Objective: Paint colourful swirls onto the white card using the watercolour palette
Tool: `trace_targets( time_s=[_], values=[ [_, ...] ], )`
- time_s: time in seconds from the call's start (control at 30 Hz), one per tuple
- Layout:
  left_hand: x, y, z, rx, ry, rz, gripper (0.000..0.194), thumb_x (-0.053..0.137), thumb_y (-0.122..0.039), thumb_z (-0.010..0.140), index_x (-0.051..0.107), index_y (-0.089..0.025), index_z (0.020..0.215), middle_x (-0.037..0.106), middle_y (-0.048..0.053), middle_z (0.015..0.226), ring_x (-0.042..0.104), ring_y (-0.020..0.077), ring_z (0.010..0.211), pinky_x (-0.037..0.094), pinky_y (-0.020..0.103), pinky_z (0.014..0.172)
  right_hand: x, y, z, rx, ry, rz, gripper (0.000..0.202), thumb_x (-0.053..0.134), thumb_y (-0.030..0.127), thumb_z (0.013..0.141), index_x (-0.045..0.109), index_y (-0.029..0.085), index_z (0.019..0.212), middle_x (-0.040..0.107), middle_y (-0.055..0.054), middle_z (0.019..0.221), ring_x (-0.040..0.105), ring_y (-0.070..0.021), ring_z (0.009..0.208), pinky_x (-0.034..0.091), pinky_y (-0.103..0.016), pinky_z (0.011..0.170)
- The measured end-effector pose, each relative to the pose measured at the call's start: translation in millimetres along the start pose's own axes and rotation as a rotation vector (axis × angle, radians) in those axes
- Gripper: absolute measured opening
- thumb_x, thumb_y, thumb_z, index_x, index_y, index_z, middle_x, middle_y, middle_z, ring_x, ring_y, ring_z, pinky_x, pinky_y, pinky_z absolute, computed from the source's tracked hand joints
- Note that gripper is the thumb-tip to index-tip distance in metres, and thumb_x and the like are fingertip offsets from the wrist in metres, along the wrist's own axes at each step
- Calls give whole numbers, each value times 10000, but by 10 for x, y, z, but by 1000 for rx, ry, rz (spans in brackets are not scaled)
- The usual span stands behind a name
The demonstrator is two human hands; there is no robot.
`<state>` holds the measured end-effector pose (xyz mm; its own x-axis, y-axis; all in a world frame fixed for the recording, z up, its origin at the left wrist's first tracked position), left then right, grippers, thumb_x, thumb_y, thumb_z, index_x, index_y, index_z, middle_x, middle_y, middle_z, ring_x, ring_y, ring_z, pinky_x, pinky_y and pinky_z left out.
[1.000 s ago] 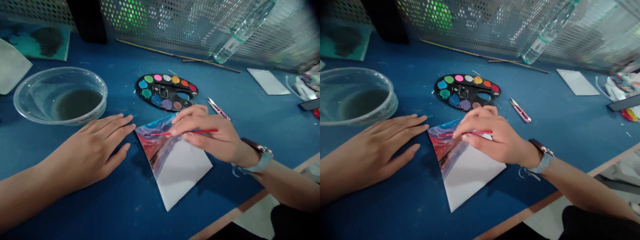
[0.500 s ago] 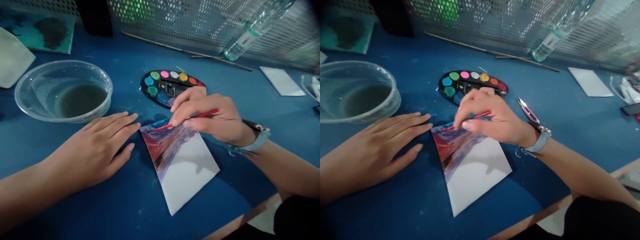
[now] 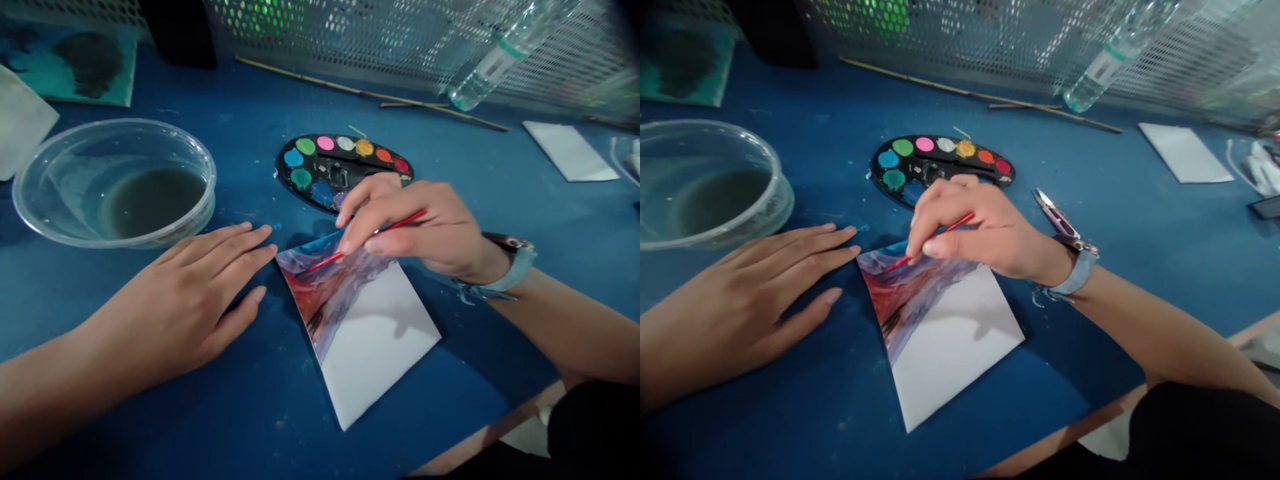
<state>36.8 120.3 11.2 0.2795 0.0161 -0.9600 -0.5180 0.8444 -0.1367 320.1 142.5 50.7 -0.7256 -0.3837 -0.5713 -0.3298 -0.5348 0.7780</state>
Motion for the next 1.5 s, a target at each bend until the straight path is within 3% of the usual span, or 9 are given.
trace_targets(
  time_s=[0.07, 0.27, 0.43, 0.67, 0.87, 1.0, 1.1, 1.3, 1.5],
  values=[
    [-1, -1, 2, 6, 0, -2, 497, 391, -377, 1087, 604, -89, 1432, 563, 167, 1538, 518, 334, 1448, 417, 510, 1213, 6, -21, -11, 16, 54, -3, 171, 651, 221, 924, 794, 256, 837, 782, 27, 872, 680, -196, 1013, 459, -405, 993],
    [2, 27, 10, 13, 5, 15, 497, 400, -380, 1089, 561, -101, 1467, 541, 162, 1556, 492, 328, 1465, 391, 497, 1216, -252, -136, -162, -45, -287, 16, 320, 569, 106, 891, 738, 248, 660, 707, -12, 653, 651, -207, 845, 504, -408, 858],
    [36, 54, -20, 33, 3, 36, 492, 402, -383, 1084, 524, -114, 1476, 526, 171, 1561, 480, 333, 1467, 388, 510, 1210, -245, -61, -255, -57, -338, 57, 279, 581, 101, 887, 779, 259, 770, 750, 8, 726, 647, -196, 853, 505, -388, 859],
    [10, 65, 4, 66, 22, 74, 501, 389, -409, 1082, 543, -103, 1448, 562, 200, 1523, 544, 362, 1406, 465, 561, 1150, 9, 63, -163, 63, -76, -99, 193, 596, 242, 935, 779, 259, 873, 789, 23, 900, 663, -198, 1057, 390, -443, 1058],
    [-18, 48, 16, 24, 42, 33, 508, 395, -410, 1082, 592, -82, 1417, 568, 186, 1526, 543, 356, 1414, 471, 567, 1159, 96, 8, -29, 26, -9, -82, 187, 590, 270, 971, 775, 264, 947, 793, 20, 975, 653, -181, 1078, 362, -427, 1076],
    [-22, 37, 23, 10, 48, 8, 510, 403, -418, 1081, 618, -84, 1401, 580, 181, 1516, 549, 353, 1412, 465, 557, 1168, 68, -47, 43, 15, -44, 117, 175, 619, 172, 877, 760, 214, 782, 758, 1, 817, 666, -182, 989, 449, -368, 968],
    [-32, 28, 27, 5, 56, 2, 500, 418, -402, 1077, 624, -84, 1403, 581, 177, 1516, 547, 351, 1418, 461, 546, 1174, 62, -89, 127, 3, -66, 230, 165, 623, 133, 852, 770, 189, 802, 760, -5, 797, 673, -161, 902, 502, -324, 876],
    [-41, 11, 35, 12, 31, -10, 498, 407, -380, 1086, 643, -54, 1378, 599, 191, 1493, 570, 374, 1391, 486, 571, 1139, 73, -187, 286, 26, 102, 266, 169, 626, 150, 866, 771, 176, 785, 766, -18, 795, 691, -160, 860, 551, -315, 845],
    [-15, 4, 41, 16, 6, -4, 472, 431, -354, 1081, 647, -59, 1381, 605, 193, 1482, 569, 366, 1395, 492, 564, 1137, 21, -207, 478, 55, 54, 372, 170, 632, 209, 874, 747, 153, 762, 730, -40, 754, 682, -160, 781, 569, -287, 777]
  ],
)
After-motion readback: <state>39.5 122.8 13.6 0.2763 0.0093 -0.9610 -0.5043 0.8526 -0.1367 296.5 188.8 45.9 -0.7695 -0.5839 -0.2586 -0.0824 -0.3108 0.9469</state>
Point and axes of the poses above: each hand's wrist, its own z-axis towards the middle knuckle, its own x-axis out of the palm, y = z × x, the point moved 2 cm from there along z, towards the middle knuckle
